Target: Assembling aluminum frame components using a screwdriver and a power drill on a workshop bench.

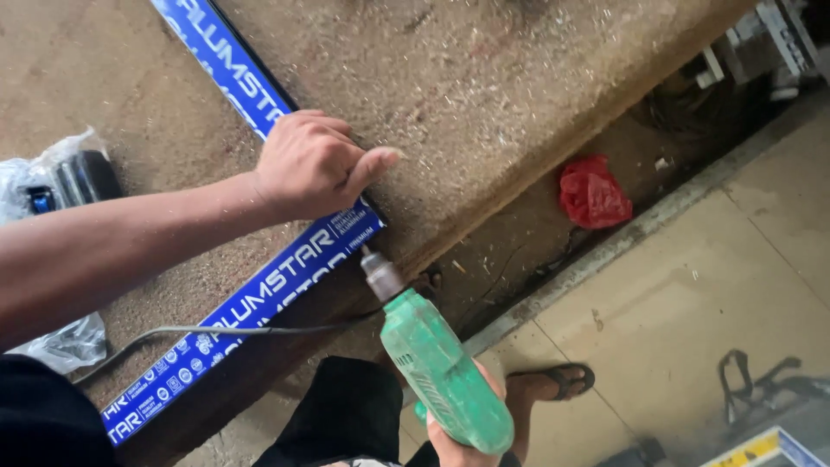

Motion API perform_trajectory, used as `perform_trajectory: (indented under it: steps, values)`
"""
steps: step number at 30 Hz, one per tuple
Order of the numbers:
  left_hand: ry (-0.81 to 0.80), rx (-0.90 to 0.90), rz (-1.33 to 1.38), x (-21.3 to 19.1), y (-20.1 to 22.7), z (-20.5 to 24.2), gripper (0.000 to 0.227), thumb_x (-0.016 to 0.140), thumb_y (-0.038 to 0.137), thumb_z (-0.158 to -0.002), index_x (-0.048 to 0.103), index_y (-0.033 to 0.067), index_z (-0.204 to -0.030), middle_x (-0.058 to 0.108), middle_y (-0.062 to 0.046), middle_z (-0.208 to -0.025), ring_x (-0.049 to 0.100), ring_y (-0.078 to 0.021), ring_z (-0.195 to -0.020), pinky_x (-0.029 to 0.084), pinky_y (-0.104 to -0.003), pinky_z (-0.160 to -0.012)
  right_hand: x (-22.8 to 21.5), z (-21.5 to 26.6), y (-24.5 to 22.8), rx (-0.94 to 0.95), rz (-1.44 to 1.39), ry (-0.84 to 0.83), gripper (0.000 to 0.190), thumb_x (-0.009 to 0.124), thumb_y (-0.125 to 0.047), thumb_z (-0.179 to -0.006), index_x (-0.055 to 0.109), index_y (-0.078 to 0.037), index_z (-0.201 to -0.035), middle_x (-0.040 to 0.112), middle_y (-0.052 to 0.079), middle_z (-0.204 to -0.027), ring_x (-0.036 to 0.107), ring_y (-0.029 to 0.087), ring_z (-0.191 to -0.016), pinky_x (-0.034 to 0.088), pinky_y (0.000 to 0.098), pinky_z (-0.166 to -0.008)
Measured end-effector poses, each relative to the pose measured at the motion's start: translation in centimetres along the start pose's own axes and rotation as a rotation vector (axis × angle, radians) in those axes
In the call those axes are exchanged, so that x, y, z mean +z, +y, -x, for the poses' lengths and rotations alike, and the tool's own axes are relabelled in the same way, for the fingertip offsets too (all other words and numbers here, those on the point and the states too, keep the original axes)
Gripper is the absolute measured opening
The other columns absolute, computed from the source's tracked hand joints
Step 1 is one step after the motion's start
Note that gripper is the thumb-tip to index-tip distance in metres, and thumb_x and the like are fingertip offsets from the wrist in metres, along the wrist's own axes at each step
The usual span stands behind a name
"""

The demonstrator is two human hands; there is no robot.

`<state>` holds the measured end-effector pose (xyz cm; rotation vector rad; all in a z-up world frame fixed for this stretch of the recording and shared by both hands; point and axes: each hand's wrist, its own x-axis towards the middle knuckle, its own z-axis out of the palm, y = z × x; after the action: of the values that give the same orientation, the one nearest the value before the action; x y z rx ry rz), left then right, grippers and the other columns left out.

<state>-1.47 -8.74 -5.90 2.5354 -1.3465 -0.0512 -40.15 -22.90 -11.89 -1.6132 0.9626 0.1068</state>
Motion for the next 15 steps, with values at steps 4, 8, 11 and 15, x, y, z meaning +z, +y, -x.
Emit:
perform_trajectory:
  steps: [4,8,11,15]
  values:
    - [-0.016,-0.004,0.027,0.1,0.2,0.0,0.074,0.050,0.044,-0.113,0.035,0.0143,-0.047,0.033,0.005,-0.045,0.034,-0.0156,-0.037,0.039,-0.038,-0.046,-0.3,-0.5,1.0,-0.247,0.099,0.025,0.079,0.083,-0.024,-0.066,0.057,-0.008,-0.139,0.067,0.011,-0.128,0.067,0.028,-0.119,0.055,0.0383,-0.104]
    - [-0.034,-0.006,0.022,0.1,0.1,0.1,0.074,0.048,0.044,-0.114,0.037,0.0141,-0.047,0.034,0.005,-0.046,0.036,-0.0154,-0.038,0.040,-0.037,-0.047,-0.3,-0.3,1.2,-0.133,0.049,0.015,0.083,0.083,-0.018,-0.059,0.059,-0.012,-0.139,0.065,0.011,-0.130,0.070,0.027,-0.113,0.059,0.0381,-0.098]
    - [-0.021,-0.027,0.018,0.2,-0.2,0.1,0.075,0.047,0.044,-0.114,0.037,0.0128,-0.047,0.034,0.004,-0.046,0.035,-0.0176,-0.038,0.040,-0.040,-0.049,-1.1,-1.0,-1.4,-0.012,-0.058,-0.046,0.086,0.084,-0.012,-0.060,0.058,-0.013,-0.142,0.067,0.008,-0.132,0.072,0.023,-0.113,0.060,0.0349,-0.096]
    - [0.091,0.072,0.113,-0.1,-0.9,0.4,0.069,0.050,0.030,-0.115,0.036,0.0112,-0.050,0.034,0.001,-0.046,0.035,-0.0197,-0.042,0.038,-0.040,-0.046,-1.8,-3.8,5.5,0.275,0.368,-0.157,0.078,0.087,-0.027,-0.067,0.062,-0.024,-0.140,0.065,0.004,-0.137,0.061,0.024,-0.127,0.052,0.0406,-0.111]
